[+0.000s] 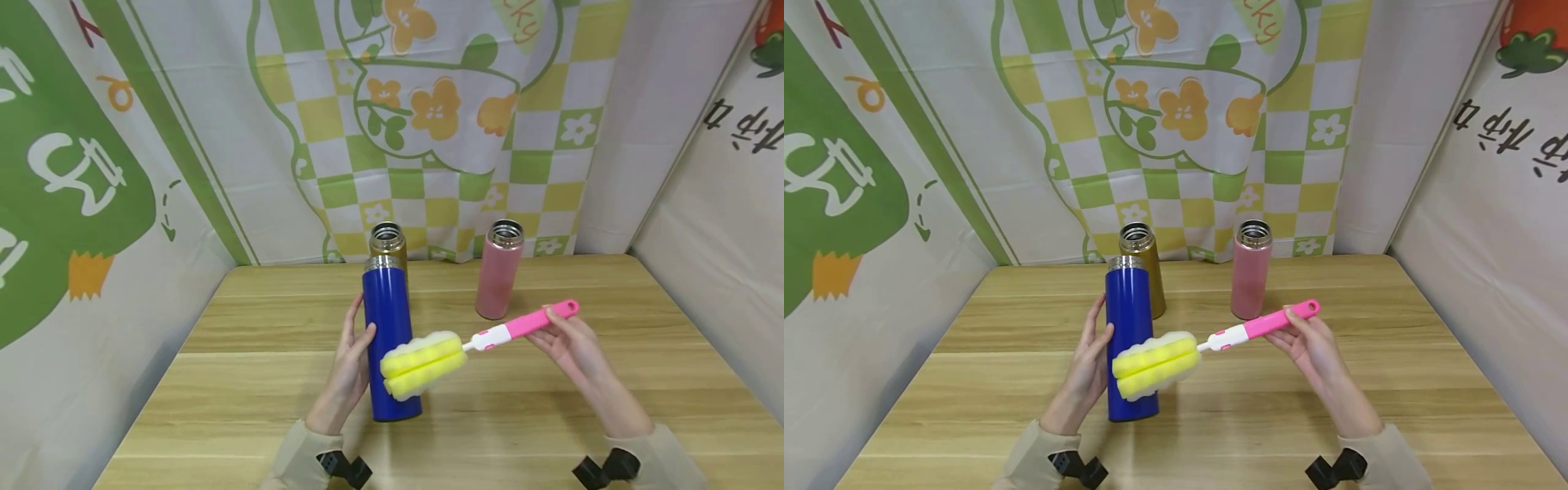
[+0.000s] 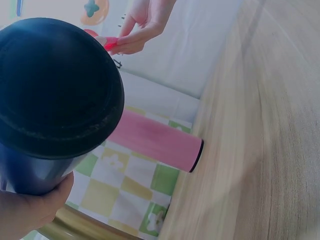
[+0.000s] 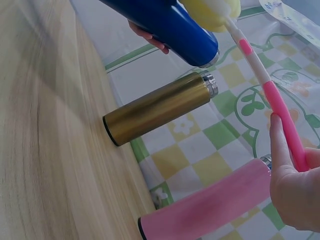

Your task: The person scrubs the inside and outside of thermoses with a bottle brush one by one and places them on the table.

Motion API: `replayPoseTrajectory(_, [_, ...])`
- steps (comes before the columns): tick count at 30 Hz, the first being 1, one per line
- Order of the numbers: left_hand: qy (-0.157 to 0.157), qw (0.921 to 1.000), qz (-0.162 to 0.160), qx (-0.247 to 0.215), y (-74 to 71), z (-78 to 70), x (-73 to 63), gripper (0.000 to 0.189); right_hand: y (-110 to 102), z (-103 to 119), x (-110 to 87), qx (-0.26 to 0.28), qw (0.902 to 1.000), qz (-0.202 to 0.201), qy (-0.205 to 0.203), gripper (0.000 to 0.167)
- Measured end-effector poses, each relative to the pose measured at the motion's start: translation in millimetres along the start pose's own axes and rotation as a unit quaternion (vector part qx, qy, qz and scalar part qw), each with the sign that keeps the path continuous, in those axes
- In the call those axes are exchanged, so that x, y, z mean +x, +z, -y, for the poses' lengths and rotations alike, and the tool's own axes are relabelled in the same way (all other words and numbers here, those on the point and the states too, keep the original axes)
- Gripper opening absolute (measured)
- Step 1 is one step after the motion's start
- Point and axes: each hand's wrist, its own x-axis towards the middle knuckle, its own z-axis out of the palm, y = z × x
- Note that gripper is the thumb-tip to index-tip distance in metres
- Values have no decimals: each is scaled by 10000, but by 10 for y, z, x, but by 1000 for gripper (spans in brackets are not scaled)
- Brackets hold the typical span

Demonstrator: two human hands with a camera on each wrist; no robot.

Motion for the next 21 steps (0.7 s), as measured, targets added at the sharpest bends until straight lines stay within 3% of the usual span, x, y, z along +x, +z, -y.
replayPoseTrajectory(11, [76,10000,-37,-14,-26,17,12,55,-22,3,-57,-334,9987,336,166,21])
replayPoseTrajectory(21, [-142,9999,21,-57,-31,25,-2,52,-42,-19,-56,-167,9991,388,29,25])
